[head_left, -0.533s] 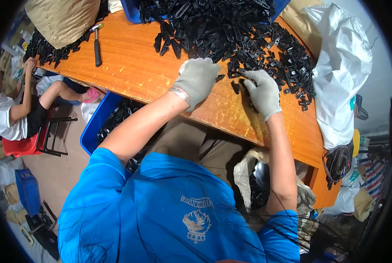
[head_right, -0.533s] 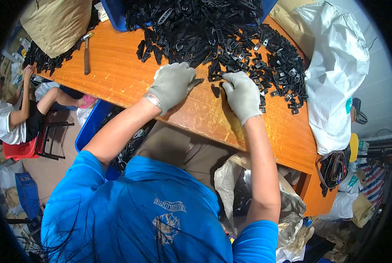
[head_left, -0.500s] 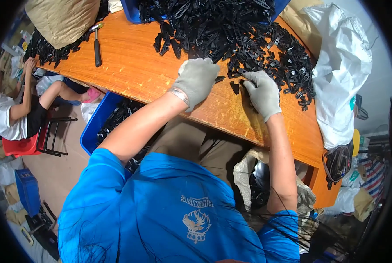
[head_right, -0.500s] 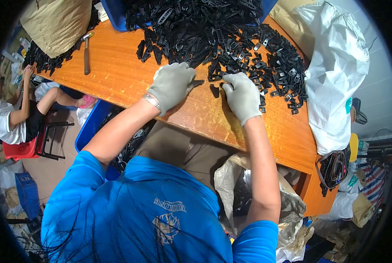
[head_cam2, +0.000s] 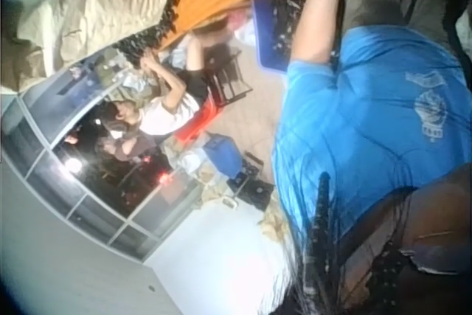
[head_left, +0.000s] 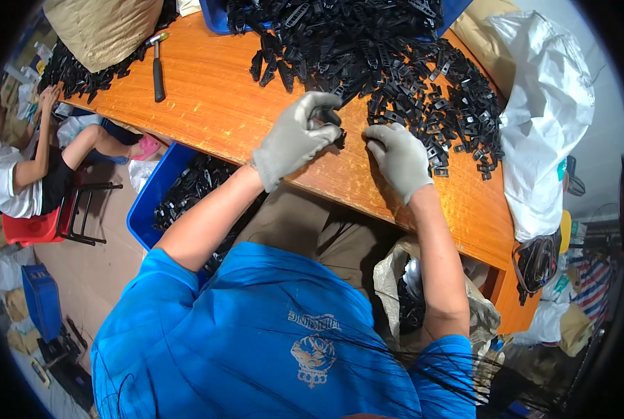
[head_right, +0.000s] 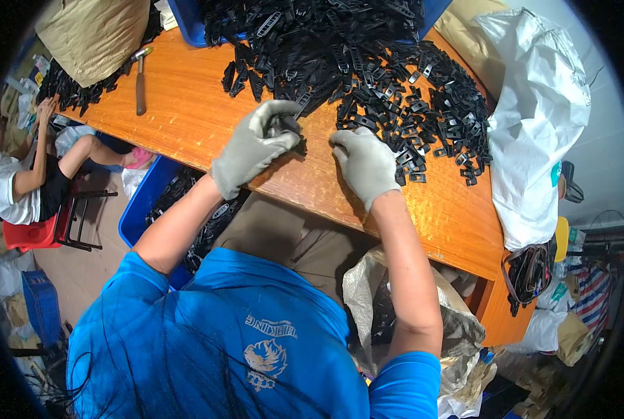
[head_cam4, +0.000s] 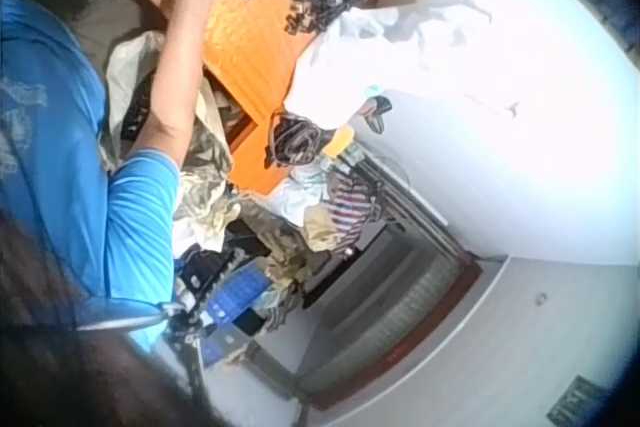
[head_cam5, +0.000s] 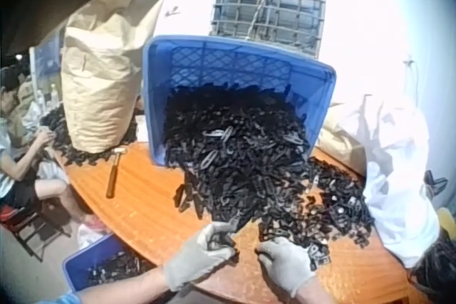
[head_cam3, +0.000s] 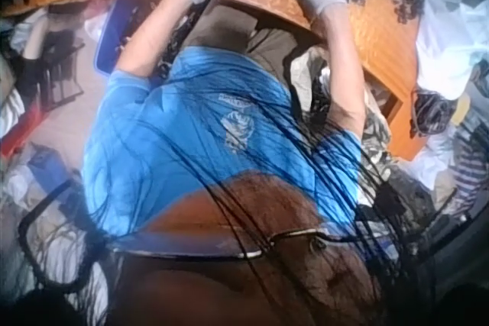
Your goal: The person assembles small black plastic buckles by hand at a wooden workbench.
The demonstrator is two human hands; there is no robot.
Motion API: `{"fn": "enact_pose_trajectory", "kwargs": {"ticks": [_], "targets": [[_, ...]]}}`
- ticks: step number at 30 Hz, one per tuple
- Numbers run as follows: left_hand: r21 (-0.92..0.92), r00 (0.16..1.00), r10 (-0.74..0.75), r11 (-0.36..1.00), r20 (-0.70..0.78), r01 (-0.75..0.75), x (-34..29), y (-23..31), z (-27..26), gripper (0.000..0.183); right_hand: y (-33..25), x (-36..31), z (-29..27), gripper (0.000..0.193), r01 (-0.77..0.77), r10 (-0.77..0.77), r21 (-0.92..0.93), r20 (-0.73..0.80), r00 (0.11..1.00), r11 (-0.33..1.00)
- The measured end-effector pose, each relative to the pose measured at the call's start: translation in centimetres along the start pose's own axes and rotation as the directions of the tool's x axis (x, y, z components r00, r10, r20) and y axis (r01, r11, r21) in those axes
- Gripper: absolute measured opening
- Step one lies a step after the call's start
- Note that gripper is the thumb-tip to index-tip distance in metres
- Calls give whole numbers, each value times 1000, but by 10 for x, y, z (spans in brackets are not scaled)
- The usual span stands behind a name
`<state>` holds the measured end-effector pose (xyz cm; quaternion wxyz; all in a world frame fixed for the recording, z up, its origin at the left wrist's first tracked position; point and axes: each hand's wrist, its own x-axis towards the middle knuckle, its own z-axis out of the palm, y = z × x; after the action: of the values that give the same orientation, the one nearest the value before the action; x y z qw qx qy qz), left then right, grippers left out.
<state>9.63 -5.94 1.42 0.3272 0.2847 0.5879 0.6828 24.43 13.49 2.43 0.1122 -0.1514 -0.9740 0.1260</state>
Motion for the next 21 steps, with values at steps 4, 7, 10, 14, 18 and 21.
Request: {"fn": "enact_pose_trajectory", "kwargs": {"ticks": [4, 7, 10, 14, 18, 21], "targets": [[405, 999, -9, 914, -41, 25, -18, 0, -15, 27, -1, -8, 1, 19, 23, -11, 248, -51, 999, 968], [765, 931, 353, 574, 90, -292, -24, -12, -21, 21, -11, -14, 3, 22, -101, 97, 235, 29, 995, 967], [879, 924, 355, 383, 142, -283, -25, -12, -26, 24, -15, -17, 5, 20, -121, 114, 55, 112, 987, 991], [890, 944, 314, 394, 104, -229, -30, -6, -29, 23, -14, -21, 3, 18, 6, -4, -25, 76, 997, 1000], [899, 947, 301, 375, 114, -228, -30, -6, -33, 19, -19, -16, 1, 19, 19, -4, -133, 109, 994, 991], [902, 948, 295, 368, 119, -228, -29, -6, -33, 17, -35, -12, 0, 20, 47, -47, 27, 13, 999, 999]]}}
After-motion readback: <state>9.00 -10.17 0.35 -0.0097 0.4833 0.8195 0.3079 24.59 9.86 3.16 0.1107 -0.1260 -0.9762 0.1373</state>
